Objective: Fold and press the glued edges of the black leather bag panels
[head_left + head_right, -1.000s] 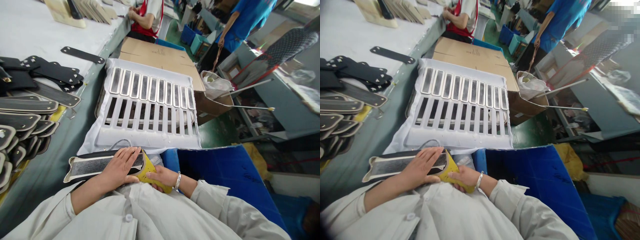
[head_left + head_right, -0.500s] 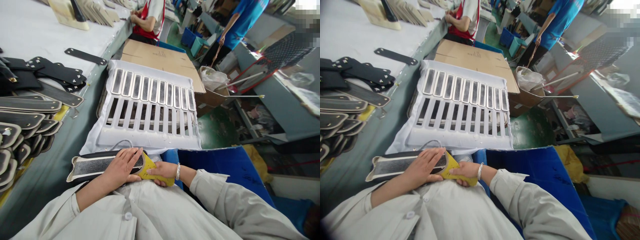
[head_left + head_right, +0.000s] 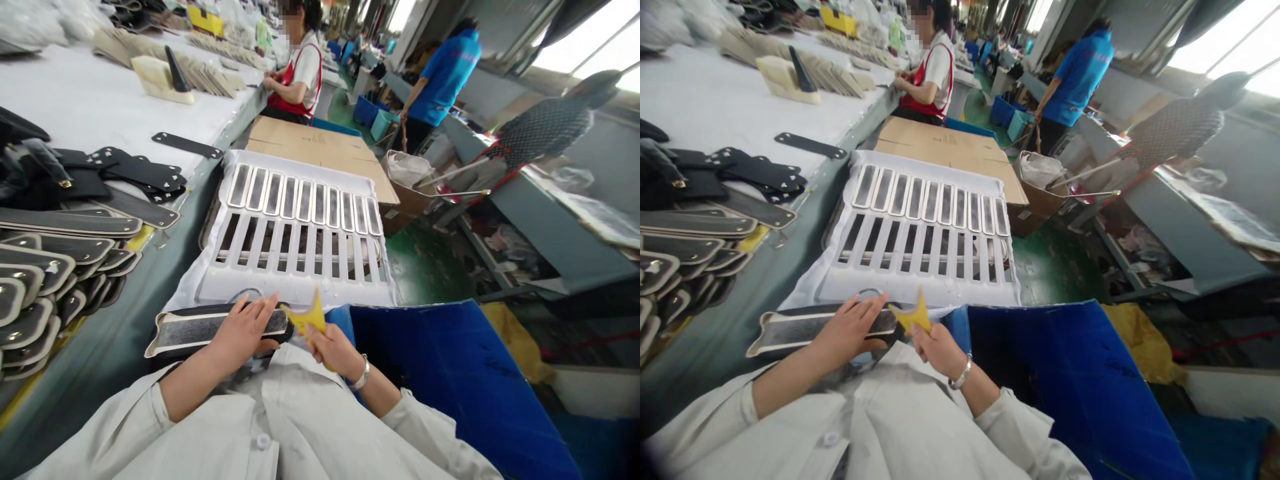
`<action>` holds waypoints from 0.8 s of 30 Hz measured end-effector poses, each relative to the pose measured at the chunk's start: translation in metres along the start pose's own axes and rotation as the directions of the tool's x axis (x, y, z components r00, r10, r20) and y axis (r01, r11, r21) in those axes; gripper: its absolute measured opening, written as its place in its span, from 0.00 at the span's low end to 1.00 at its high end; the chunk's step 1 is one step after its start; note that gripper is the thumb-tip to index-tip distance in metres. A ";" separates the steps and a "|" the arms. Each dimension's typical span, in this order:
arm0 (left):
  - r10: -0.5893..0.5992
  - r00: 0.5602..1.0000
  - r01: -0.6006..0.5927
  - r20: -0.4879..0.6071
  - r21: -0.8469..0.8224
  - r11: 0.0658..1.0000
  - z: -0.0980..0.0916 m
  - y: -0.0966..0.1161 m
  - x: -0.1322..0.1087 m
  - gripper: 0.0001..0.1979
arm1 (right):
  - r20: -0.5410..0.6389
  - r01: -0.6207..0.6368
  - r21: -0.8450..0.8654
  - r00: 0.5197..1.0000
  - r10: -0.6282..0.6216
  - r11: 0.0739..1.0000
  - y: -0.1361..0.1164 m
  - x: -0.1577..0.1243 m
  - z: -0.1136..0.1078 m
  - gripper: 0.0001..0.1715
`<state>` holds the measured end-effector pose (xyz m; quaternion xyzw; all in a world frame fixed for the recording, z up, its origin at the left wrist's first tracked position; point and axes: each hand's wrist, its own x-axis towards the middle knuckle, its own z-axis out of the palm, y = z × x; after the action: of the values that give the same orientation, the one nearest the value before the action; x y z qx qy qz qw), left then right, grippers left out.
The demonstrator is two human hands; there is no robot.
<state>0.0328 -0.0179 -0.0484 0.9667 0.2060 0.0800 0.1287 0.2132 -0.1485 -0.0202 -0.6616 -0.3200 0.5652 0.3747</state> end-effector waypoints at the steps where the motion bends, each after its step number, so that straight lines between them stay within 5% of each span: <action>1: -0.017 1.000 0.017 0.011 -0.001 1.000 0.000 0.001 -0.001 0.41 | -0.107 0.100 0.080 0.990 -0.092 0.992 -0.004 -0.003 0.001 0.20; 5: -0.065 0.996 0.069 0.063 -0.054 0.996 -0.001 0.002 -0.003 0.41 | -0.318 0.397 0.455 0.909 -0.271 0.797 -0.022 -0.001 0.016 0.09; 10: -0.088 0.994 0.095 0.069 -0.110 0.989 -0.003 0.002 -0.001 0.33 | -0.442 0.458 0.682 0.879 -0.176 0.571 -0.033 0.025 0.050 0.16; 17: -0.080 0.995 0.088 0.058 -0.144 0.986 -0.006 -0.001 0.003 0.36 | -0.567 0.459 0.570 0.820 -0.079 0.682 -0.028 0.050 0.055 0.14; 24: -0.086 0.991 0.094 0.099 -0.086 0.992 -0.009 0.007 0.009 0.37 | -0.606 0.429 0.402 0.787 -0.116 0.809 -0.022 0.064 0.054 0.21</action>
<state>0.0420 -0.0187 -0.0369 0.9524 0.2391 0.0371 0.1855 0.1695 -0.0756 -0.0388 -0.6137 -0.1284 0.3505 0.6957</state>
